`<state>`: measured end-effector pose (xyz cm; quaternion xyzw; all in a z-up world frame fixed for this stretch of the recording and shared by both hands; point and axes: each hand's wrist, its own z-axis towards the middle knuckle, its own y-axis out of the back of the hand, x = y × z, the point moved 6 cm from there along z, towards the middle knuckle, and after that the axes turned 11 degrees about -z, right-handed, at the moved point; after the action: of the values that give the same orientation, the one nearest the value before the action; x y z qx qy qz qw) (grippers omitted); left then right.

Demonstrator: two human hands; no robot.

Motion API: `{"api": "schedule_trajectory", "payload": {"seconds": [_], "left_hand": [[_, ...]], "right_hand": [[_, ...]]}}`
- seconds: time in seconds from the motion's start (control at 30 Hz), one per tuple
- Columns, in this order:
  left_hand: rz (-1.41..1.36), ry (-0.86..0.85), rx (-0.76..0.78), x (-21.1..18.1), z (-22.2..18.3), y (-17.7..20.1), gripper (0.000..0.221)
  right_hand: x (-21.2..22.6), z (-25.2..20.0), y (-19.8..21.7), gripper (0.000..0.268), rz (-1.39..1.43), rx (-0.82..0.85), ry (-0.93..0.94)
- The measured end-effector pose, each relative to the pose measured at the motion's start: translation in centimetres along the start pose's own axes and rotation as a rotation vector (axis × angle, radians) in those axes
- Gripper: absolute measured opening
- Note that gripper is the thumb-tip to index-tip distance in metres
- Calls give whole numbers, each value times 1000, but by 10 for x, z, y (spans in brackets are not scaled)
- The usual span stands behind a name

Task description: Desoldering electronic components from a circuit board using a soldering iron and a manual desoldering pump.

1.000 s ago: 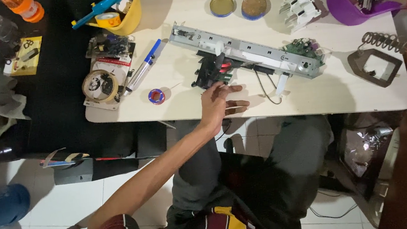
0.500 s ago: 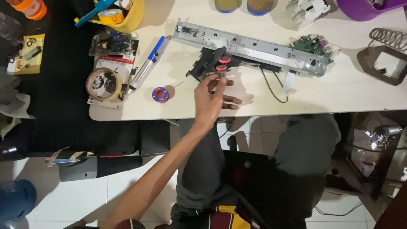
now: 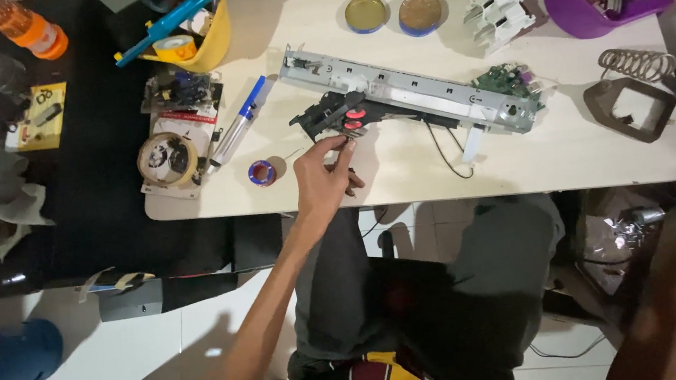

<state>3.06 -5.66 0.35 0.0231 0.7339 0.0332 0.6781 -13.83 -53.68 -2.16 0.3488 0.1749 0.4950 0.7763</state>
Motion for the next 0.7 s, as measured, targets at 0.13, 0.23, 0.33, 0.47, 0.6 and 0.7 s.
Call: {"api": "schedule_trajectory", "payload": {"seconds": [0.13, 0.23, 0.33, 0.47, 0.6, 0.7], "left_hand": [[96, -283, 15, -13, -3, 5, 25], [146, -292, -1, -12, -3, 8, 23], [193, -287, -56, -3, 1, 13, 26], [168, -293, -132, 2, 2, 19, 25], [67, -303, -173, 10, 5, 23, 27], [44, -274, -196, 9, 5, 25, 27]], "right_hand": [[34, 12, 9, 26, 876, 51, -395], [59, -6, -33, 59, 1346, 379, -207], [137, 9, 47, 11, 1173, -7, -313], [181, 15, 46, 8, 1250, 191, -407], [208, 18, 47, 12, 1258, 154, -335], [230, 14, 33, 24, 1490, 144, -169]]}}
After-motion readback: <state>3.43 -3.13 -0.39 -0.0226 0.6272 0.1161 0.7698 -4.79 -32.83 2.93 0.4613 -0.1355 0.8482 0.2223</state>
